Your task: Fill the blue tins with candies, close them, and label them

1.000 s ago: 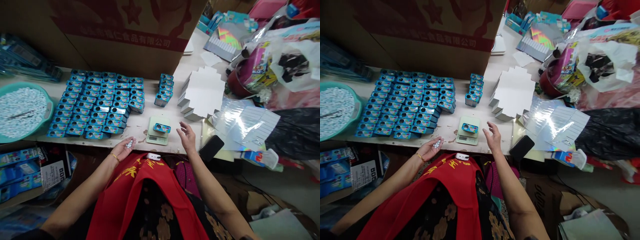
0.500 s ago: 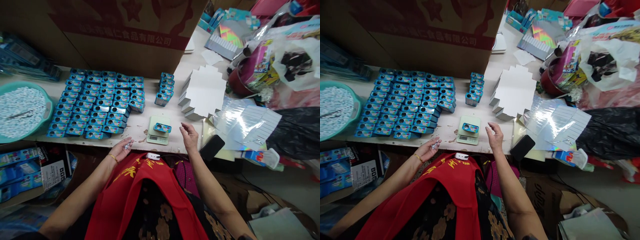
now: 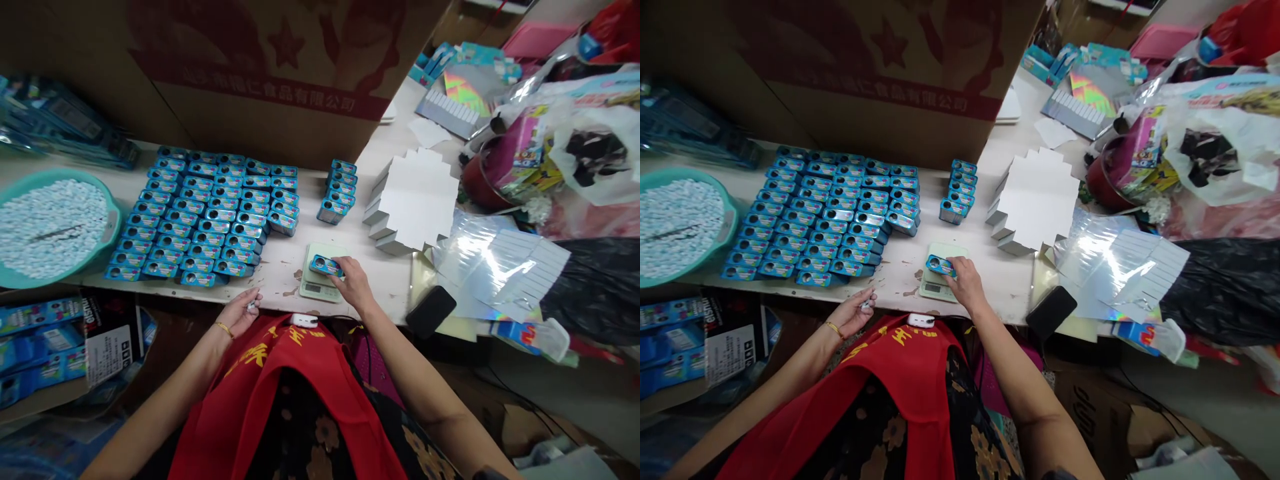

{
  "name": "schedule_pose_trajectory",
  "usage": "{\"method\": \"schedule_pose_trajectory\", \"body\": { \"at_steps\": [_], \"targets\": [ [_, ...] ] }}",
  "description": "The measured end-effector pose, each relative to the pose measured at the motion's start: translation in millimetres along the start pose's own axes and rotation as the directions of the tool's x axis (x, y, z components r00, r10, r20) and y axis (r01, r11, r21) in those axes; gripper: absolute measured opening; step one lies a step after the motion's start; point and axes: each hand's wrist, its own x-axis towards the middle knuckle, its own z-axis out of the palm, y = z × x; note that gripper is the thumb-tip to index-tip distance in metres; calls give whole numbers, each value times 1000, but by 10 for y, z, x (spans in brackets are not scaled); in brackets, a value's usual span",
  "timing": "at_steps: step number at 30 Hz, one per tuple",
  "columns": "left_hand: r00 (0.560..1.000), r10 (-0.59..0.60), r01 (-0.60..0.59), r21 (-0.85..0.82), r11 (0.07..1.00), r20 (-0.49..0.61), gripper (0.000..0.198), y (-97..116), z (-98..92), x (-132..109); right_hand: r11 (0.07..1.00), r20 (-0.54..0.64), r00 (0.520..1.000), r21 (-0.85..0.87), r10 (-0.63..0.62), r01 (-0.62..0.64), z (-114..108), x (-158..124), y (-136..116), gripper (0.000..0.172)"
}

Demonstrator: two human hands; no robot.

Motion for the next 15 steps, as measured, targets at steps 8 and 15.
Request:
{"method": "schedule_pose_trajectory", "body": {
  "at_steps": [8,15],
  "targets": [
    [997,45,-49,-64,997,-59,9,186,-51,-64,998,29,999,-60,-32,33,757,1031,-627,36],
    [993,28,-34,-54,998,-115,11,190,-175,-88,986,-156,987,-165,-38,12,396,1142,-145,26]
  ]
}}
